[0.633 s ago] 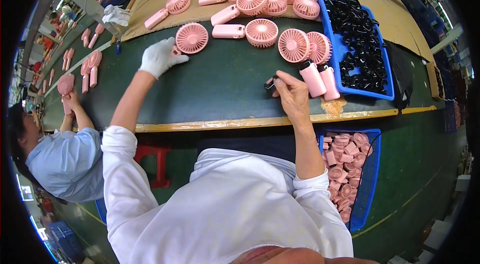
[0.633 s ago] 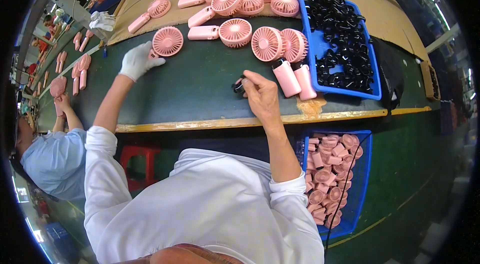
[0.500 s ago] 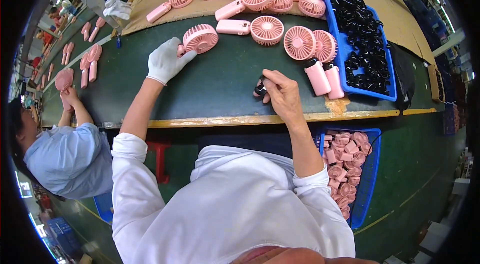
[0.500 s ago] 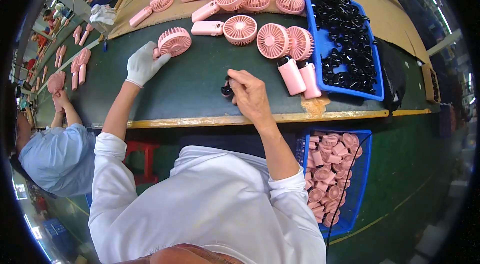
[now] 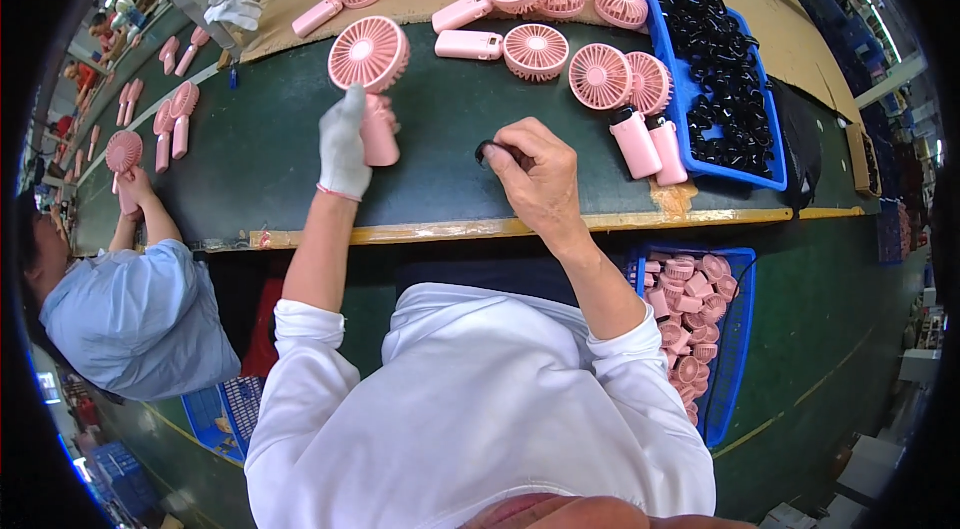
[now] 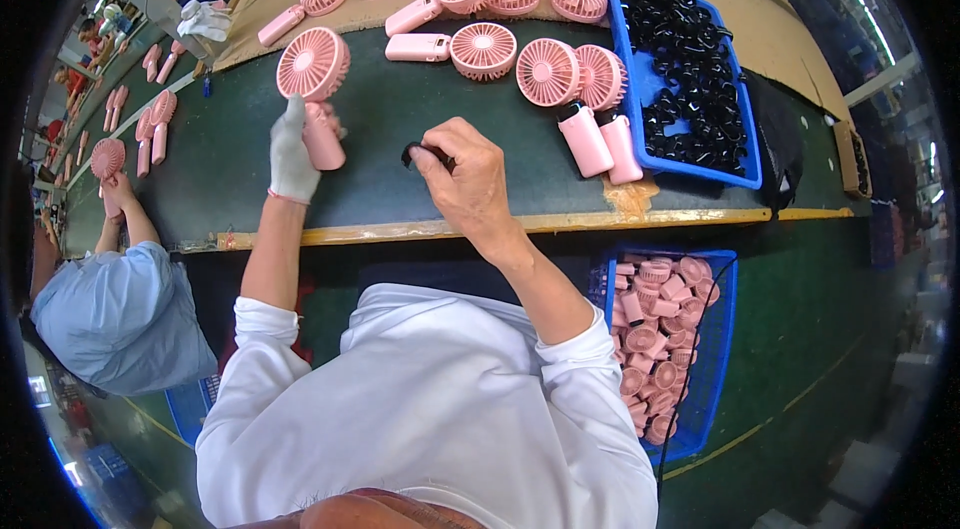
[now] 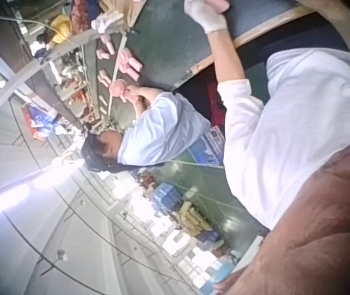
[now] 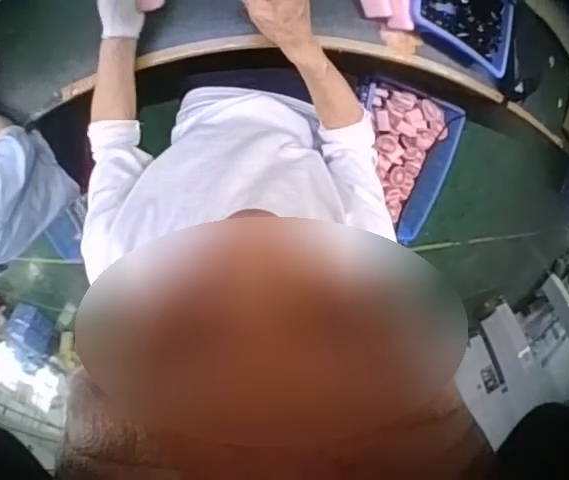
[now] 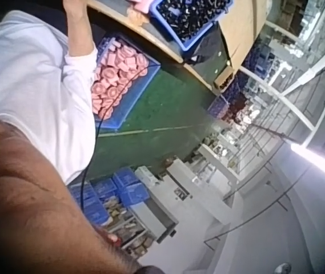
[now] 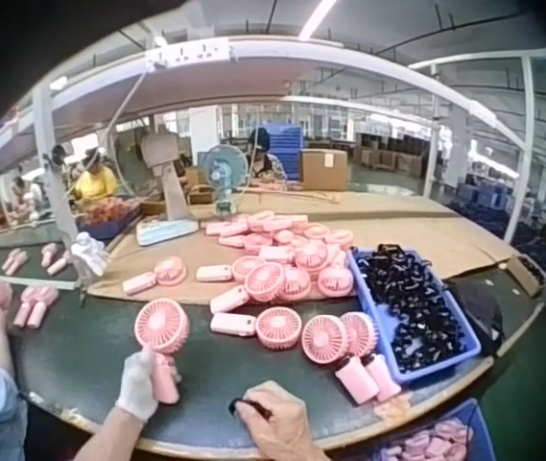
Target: The person assembles handheld fans by hand, taking fan parts and black components from blue bins and fitting them together.
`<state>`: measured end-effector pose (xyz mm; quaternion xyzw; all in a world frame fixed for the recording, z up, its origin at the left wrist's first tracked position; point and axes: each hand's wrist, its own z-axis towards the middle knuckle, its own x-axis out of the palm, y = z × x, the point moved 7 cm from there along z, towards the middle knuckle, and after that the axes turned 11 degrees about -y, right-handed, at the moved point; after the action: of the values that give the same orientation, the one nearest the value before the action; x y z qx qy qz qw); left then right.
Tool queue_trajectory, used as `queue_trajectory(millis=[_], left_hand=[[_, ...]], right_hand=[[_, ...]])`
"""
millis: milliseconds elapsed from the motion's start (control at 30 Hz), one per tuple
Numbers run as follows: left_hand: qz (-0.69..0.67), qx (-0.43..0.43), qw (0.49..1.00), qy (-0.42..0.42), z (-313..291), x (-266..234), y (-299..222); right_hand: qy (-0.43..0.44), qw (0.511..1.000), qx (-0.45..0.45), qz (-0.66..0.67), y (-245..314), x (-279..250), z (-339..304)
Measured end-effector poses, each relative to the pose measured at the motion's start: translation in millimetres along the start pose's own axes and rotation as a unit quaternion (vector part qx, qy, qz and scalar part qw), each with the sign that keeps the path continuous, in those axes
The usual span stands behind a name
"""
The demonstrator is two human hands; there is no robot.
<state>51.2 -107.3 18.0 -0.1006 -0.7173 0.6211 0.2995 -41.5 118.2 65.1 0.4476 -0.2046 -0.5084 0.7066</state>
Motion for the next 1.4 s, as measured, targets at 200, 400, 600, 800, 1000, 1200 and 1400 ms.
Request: queue_trajectory(millis=[200, 400, 600, 800, 1000, 1200, 1400], left_hand=[[0.040, 0.014, 0.993, 0.113, -69.0, 53.5, 9.2], [-0.123, -0.167, 0.968, 0.142, -90.8, 73.1, 55.9], [0.020, -0.060, 0.993, 0.098, -89.3, 75.1, 15.5], [0.102, -0.030, 0.986, 0.126, -88.1, 82.7, 8.1], [0.178, 0.026, 0.978, 0.108, -78.5, 82.9, 12.6], [0.128, -0.066, 0.965, 0.219, -84.9, 108.9, 32.2], [0.002, -0.227, 0.953, 0.202, -88.3, 118.5, 55.3]], right_hand=[[-0.114, 0.959, -0.240, -0.098, 40.2, 5.5, 9.6], [-0.111, 0.842, -0.455, -0.269, 69.1, 17.8, -3.8], [-0.030, 0.858, -0.465, -0.217, 65.8, 29.5, -19.3], [-0.060, 0.967, -0.228, -0.095, 31.2, 3.6, -11.2], [0.027, 0.970, 0.149, 0.191, -46.1, 17.3, -10.4], [0.028, 0.893, 0.319, 0.316, -67.4, 22.9, -14.7], [0.008, 0.838, 0.404, 0.366, -69.3, 17.9, -10.3]])
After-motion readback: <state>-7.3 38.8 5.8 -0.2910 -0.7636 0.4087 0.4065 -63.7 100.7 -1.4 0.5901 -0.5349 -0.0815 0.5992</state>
